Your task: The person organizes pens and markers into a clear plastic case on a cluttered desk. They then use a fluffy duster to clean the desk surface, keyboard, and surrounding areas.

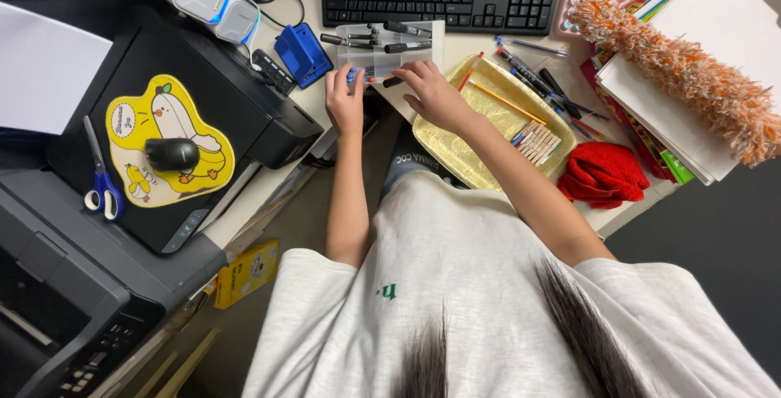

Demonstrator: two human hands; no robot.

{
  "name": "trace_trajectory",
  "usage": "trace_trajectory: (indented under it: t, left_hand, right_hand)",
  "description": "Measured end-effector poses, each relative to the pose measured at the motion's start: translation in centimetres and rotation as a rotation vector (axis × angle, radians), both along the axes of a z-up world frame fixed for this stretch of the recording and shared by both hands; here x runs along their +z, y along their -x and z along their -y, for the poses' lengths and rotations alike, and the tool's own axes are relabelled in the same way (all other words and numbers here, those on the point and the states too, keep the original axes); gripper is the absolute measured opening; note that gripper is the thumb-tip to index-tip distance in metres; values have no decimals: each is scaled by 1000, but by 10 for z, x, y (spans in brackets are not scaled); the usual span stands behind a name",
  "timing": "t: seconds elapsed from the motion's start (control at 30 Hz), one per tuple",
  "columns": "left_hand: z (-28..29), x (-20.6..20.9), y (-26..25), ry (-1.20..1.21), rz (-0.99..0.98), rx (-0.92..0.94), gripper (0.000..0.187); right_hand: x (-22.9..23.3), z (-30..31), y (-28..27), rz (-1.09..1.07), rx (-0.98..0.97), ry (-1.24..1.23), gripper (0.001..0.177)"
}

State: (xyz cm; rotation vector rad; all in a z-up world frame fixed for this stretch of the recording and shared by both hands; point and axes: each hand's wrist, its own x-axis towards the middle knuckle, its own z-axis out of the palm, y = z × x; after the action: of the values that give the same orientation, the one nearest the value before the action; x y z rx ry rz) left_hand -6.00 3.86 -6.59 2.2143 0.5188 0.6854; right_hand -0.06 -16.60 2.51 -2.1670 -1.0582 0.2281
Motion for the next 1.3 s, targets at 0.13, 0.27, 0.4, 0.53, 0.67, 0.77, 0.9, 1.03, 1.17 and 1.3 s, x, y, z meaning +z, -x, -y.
trace_trajectory:
  t: [0.13,0.27,0.4,0.53,0.67,0.77,0.9,1.03,1.17,1.3]
  left_hand:
    - [-8,-3,-1,68,-13,-27,23]
    - [-9,7,-3,54,32,-129,22]
    - [-8,12,-7,181,39,-206,20]
    - [-14,5,-12,377,-30,-202,18]
    - [-29,23,-12,452,-65,-181,16]
    - [-49,61,-6,392,-60,-201,16]
    - [-69,133,10,275,-37,-207,16]
    - [-74,126,13,407,65,-175,15]
    - [-59,79,16,718,195,-131,16]
    - [-24,37,14,981,203,-45,18]
  right_hand:
    - [2,4,-1,-26,-16,17,52]
    - [4,5,-3,-37,-39,8,51]
    - [3,4,-2,-62,-48,-5,50]
    - [-2,4,-4,-58,-40,-20,50]
    - [-2,5,-5,-63,-41,-40,48]
    - [-2,5,-6,-91,-34,-66,45]
    - [0,-8,-9,-387,-37,-70,34]
    - [-7,-39,-10,-752,-22,-101,36]
    - [-25,-81,-15,-1284,-12,-614,41]
    - [-33,-113,-35,-1404,-41,-1038,29]
